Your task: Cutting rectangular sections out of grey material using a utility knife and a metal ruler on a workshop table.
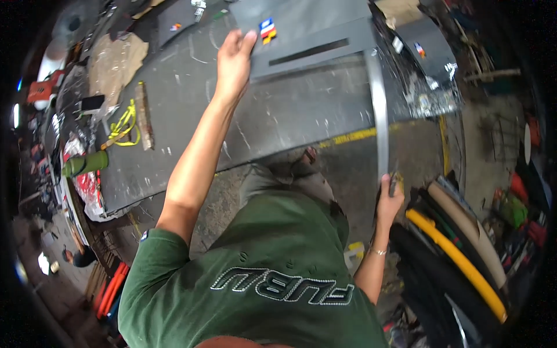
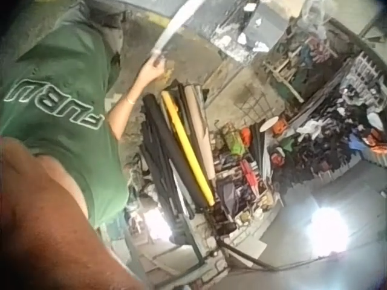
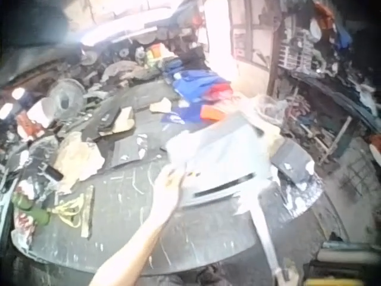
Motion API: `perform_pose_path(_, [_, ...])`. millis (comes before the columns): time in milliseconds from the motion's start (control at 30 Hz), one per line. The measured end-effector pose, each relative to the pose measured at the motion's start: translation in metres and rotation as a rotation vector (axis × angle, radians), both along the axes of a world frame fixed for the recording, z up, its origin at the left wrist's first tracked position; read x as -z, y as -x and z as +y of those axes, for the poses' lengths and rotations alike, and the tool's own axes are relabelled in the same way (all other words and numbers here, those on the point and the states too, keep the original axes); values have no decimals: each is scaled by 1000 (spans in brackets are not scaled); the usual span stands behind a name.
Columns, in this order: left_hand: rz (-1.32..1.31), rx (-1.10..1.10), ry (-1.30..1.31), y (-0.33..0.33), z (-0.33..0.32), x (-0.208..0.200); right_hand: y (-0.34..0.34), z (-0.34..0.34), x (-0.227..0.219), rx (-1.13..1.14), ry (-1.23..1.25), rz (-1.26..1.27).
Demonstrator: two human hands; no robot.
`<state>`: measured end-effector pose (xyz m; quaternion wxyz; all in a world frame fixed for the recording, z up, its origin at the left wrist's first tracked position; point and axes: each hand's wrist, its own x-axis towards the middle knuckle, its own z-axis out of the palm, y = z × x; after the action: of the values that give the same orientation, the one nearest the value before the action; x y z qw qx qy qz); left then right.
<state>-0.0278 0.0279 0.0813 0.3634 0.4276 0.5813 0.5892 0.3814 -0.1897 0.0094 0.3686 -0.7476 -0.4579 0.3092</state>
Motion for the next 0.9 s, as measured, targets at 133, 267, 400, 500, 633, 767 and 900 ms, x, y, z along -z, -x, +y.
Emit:
perform_pose_path(133, [-249,66,359,-27,-55,82,-22,16,1,205,-84,-6])
perform_pose_path(267, [218,148,386,-39,-83,50,9,27,-6,351,-184,213])
perform_pose_path(400, [925,202,78,-19,-85,54,55,32,-3,201,-229,394])
perform_pose_path(500, [1215,302,57,-14,-91,93,104,38,-18,16,-179,558])
perform_pose_path(633, [1218,388,89,-24,-91,81,122,29,-1,-157,-39,355])
perform_pose_path(767, [763,276,82,-23,-93,78,140,20,9,-310,60,175])
perform_pose_path(900, [870,265,-6,-8,-74,77,151,21,8,-332,237,5])
